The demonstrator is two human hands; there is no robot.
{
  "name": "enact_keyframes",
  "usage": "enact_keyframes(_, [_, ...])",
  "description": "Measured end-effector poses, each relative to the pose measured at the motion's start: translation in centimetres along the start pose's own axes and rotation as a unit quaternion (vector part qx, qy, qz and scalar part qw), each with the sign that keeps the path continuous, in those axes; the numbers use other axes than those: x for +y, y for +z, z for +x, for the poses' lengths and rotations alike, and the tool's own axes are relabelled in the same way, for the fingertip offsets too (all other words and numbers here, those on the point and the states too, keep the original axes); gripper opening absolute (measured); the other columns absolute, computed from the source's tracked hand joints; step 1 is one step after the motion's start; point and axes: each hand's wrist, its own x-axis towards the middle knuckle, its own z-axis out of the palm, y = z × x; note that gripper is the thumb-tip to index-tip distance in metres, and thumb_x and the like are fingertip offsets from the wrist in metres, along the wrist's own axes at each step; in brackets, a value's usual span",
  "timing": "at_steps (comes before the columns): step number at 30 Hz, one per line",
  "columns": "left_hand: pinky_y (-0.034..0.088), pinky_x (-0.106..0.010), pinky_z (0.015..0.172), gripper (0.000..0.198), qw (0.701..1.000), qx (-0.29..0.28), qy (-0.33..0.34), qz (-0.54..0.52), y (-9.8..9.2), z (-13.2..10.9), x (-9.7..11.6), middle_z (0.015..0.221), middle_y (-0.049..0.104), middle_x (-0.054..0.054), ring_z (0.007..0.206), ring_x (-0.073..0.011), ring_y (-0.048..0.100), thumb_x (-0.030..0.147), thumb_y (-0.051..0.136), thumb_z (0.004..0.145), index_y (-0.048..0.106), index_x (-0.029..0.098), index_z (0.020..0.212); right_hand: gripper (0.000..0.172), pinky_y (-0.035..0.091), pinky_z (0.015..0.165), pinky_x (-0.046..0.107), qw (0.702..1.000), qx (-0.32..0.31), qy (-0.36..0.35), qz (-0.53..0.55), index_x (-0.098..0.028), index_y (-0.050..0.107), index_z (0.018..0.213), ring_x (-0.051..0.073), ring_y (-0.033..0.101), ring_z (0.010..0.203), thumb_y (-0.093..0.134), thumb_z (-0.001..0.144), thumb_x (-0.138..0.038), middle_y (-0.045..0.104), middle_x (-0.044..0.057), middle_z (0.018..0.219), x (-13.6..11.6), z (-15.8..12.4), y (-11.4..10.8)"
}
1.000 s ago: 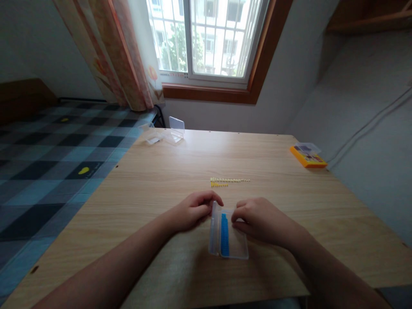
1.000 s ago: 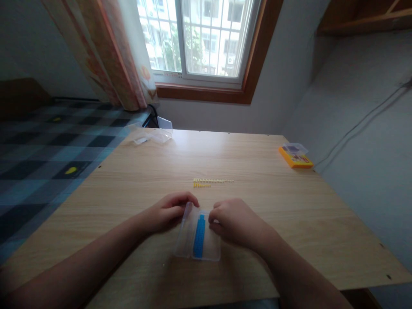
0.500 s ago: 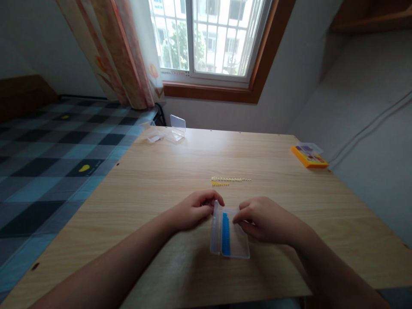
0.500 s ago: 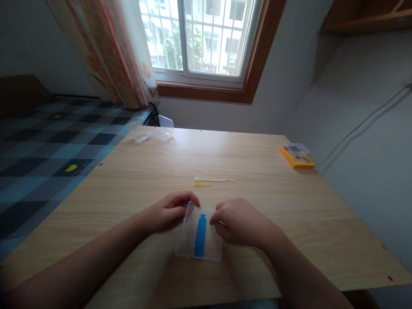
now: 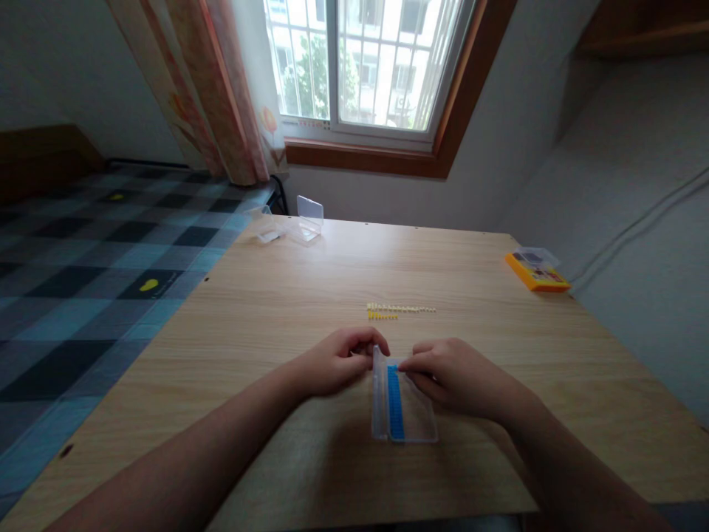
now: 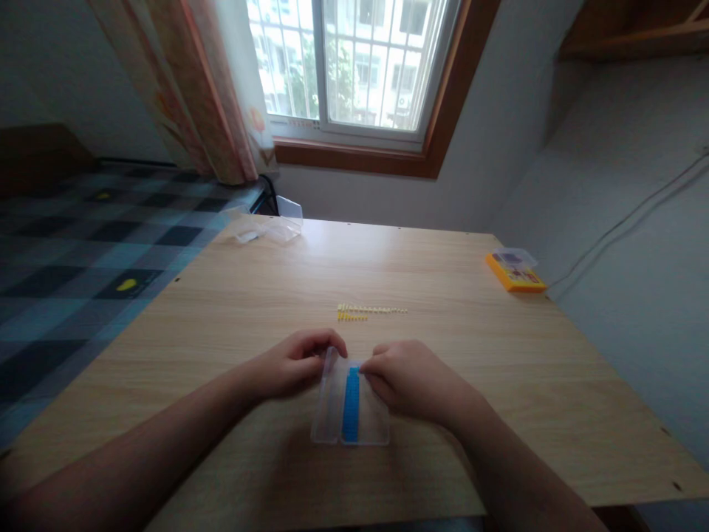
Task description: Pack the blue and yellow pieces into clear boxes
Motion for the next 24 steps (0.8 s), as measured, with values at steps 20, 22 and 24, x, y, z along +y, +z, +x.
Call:
enact_keyframes(20, [0.038, -0.025, 0.062, 0.02, 1.0, 0.0, 0.005, -0.003, 0.02, 0.01, 0.12, 0.075, 0.057, 0.001, 0.07, -0.014, 0.048, 0.024, 0.059, 0.08, 0.069, 0.016, 0.096, 0.023, 0.039, 0.066, 0.025, 1.0, -0.008, 0.011, -0.017, -0.02, 0.077, 0.094, 0.015, 0.064, 0.074, 0.055, 0.095, -0.017, 0.073, 0.004, 0.087, 0.15, 0.26, 0.5])
enact_keyframes(22, [0.039, -0.025, 0.062, 0.02, 1.0, -0.003, 0.002, -0.001, -0.04, 0.06, 0.03, 0.075, 0.057, 0.001, 0.07, -0.014, 0.048, 0.024, 0.059, 0.08, 0.069, 0.016, 0.096, 0.022, 0.039, 0.066, 0.025, 1.0, -0.012, 0.014, -0.02, -0.02, 0.077, 0.091, 0.015, 0.064, 0.074, 0.055, 0.095, -0.017, 0.073, 0.004, 0.087, 0.02, 0.34, 0.52])
enact_keyframes(24, [0.039, -0.025, 0.062, 0.02, 1.0, -0.006, 0.005, 0.004, -0.08, 0.09, -0.05, 0.076, 0.057, 0.001, 0.071, -0.0143, 0.049, 0.023, 0.059, 0.08, 0.069, 0.016, 0.096, 0.022, 0.039, 0.065, 0.024, 1.0, -0.016, 0.019, -0.019, -0.019, 0.077, 0.089, 0.014, 0.063, 0.073, 0.056, 0.094, -0.017, 0.073, 0.004, 0.086, -0.09, 0.42, 0.54])
